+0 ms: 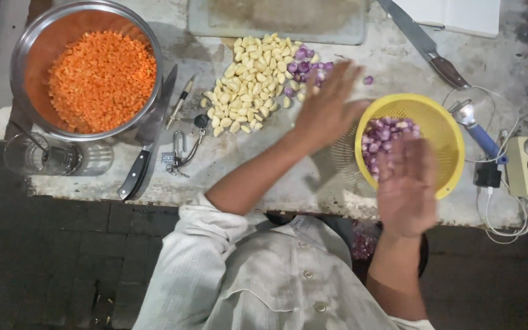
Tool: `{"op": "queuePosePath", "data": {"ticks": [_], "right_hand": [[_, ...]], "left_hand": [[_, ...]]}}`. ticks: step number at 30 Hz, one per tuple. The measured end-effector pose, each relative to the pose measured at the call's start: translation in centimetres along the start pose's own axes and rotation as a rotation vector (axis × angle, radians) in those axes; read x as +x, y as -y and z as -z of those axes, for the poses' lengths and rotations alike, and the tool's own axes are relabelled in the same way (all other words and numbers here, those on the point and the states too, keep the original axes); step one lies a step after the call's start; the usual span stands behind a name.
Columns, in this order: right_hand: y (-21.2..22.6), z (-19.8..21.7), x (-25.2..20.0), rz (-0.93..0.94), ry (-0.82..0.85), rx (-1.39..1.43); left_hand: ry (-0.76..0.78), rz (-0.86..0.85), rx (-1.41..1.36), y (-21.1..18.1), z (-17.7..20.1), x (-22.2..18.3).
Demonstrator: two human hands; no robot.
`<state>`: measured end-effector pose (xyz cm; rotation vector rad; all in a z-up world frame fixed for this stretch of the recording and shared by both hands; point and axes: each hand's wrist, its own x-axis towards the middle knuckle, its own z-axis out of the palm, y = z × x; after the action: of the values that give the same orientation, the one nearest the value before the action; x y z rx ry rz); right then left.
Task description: Peeling the outer skin off shallots by hand and sorting them into a colander on a food preparation table.
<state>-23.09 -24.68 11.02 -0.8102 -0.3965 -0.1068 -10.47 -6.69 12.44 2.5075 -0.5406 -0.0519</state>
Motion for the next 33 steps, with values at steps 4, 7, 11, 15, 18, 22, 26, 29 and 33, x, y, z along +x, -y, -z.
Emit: {"op": "queuePosePath", "data": {"ticks": [4, 7, 11, 15, 18, 22, 26, 29, 33], "right_hand": [[-6.8, -0.8, 0.7, -0.289, 0.076, -0.693], [-12.1, 1.8, 3.4, -0.163, 0.064, -1.391], [-15.5, 6.4, 8.3, -0.094, -0.169, -1.728], [-16.3, 8.0, 12.4, -0.135, -0.427, -1.813], [-17.5, 10.0, 13.6, -0.189, -0.481, -1.718], [-19.5, 10.3, 14.4, 0.093, -0.305, -1.729], [-20.0, 10.2, 14.5, 0.201, -0.083, -1.571], [-19.4, 7.5, 16.0, 0.193, -0.016, -1.528], [-20.1, 6.6, 17.7, 0.185, 0.058, -1.665]], "left_hand": [[-0.105, 0.235, -0.007, 8.8, -3.1, 0.1], [-0.222, 0.194, 0.105, 11.8, -4.5, -1.8], [-0.178, 0.144, 0.206, 13.3, -4.9, -3.4], [-0.274, 0.018, 0.372, 14.5, -6.4, -3.8], [-0.493, -0.057, 0.397, 15.3, -7.8, -3.7], [-0.549, -0.068, 0.389, 15.3, -8.0, -3.5], [-0.493, -0.054, 0.411, 15.0, -8.0, -3.6], [-0.468, -0.054, 0.425, 15.2, -7.5, -3.2], [-0.428, -0.065, 0.433, 15.6, -7.9, -3.3]]}}
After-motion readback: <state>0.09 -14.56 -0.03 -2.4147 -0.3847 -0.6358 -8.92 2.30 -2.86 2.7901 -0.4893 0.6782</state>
